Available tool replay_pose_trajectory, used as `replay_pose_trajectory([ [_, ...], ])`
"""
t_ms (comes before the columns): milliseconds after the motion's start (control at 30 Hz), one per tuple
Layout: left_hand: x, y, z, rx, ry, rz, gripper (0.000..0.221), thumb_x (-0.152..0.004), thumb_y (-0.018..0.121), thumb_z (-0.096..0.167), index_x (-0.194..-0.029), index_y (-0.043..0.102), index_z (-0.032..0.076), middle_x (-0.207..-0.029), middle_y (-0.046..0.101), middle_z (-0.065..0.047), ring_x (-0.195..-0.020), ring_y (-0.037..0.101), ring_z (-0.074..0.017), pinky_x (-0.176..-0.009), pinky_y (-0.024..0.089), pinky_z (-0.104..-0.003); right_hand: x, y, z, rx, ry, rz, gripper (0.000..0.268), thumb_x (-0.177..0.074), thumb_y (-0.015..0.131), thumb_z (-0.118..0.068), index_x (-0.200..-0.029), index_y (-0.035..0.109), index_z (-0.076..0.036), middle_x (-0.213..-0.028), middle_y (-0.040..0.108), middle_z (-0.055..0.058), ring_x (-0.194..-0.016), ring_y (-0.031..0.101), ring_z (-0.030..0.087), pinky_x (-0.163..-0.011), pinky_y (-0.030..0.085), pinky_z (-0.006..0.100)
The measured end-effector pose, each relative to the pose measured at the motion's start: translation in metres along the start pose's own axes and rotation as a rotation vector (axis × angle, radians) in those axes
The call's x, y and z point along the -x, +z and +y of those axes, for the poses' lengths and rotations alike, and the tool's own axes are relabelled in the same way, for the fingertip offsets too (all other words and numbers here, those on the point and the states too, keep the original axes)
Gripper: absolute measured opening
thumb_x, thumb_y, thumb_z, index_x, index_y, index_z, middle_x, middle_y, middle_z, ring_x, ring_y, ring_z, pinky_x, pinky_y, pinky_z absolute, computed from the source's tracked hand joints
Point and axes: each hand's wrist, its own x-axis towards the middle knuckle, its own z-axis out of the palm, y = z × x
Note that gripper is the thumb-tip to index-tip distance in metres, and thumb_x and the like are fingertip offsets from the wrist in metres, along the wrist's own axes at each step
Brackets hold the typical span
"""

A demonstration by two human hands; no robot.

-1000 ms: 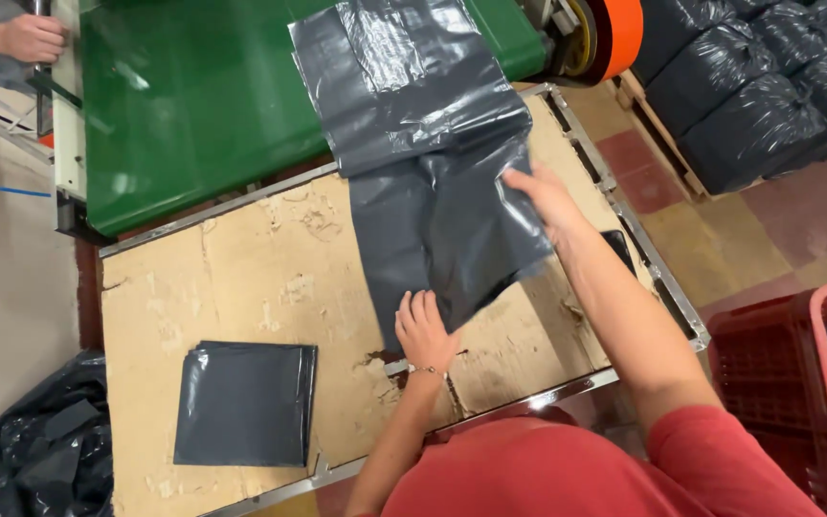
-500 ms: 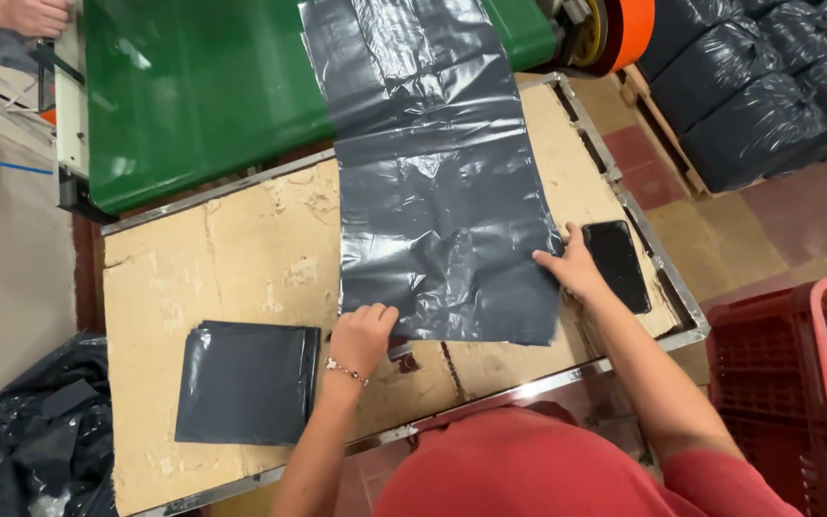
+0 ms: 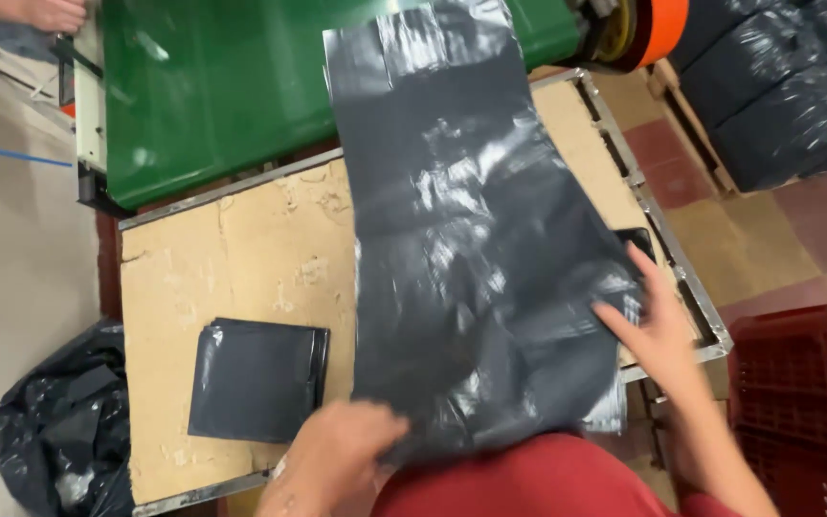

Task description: Folding plastic bags and placing them into a crate

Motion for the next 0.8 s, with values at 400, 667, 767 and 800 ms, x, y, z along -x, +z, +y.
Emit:
replay_pose_trajectory([
  [400,-0.047,-0.147,-0.139,1.328,-0.174,-0.003,0.057,-0.09,0.063,-0.006,-0.145,0.049,-0.006,-0.141,0.066,-0.021,-0.123,0.07,-0.0263,-0.103,0.061,-0.036,-0.085,-0.038,0.02,0.025,-0.255,-0.346,0.037,-0.088,0.065,-0.027,-0.122,0.067,-0.01,-0.121,0.073,0.005,-0.112,0.072,0.021,-0.1,0.058,0.038],
  [667,-0.169,0.108,-0.235,1.017,-0.817,0.446,0.064,-0.093,0.063,0.059,-0.135,0.067,0.011,-0.137,0.066,-0.01,-0.131,0.058,-0.0228,-0.111,0.046,-0.039,-0.268,0.127,0.154,0.55,0.288,-0.185,0.044,-0.083,0.076,-0.05,-0.113,0.08,-0.018,-0.109,0.079,0.013,-0.11,0.071,0.039,-0.091,0.056,0.052],
  [767,-0.182,0.203,-0.276,0.98,-1.154,0.335,0.076,-0.09,0.062,0.077,-0.136,0.069,0.017,-0.137,0.067,-0.008,-0.135,0.056,-0.0269,-0.116,0.043,-0.044,-0.294,0.146,0.201,0.598,0.289,-0.138,0.042,-0.085,0.078,-0.054,-0.107,0.081,-0.018,-0.102,0.079,0.013,-0.106,0.073,0.04,-0.086,0.058,0.052],
  [800,-0.183,0.199,-0.275,0.977,-1.156,0.344,0.076,-0.09,0.062,0.077,-0.136,0.069,0.017,-0.137,0.067,-0.008,-0.135,0.056,-0.0269,-0.116,0.043,-0.044,-0.304,0.152,0.213,0.596,0.28,-0.139,0.042,-0.085,0.078,-0.054,-0.107,0.081,-0.018,-0.102,0.079,0.013,-0.106,0.073,0.04,-0.086,0.058,0.052],
])
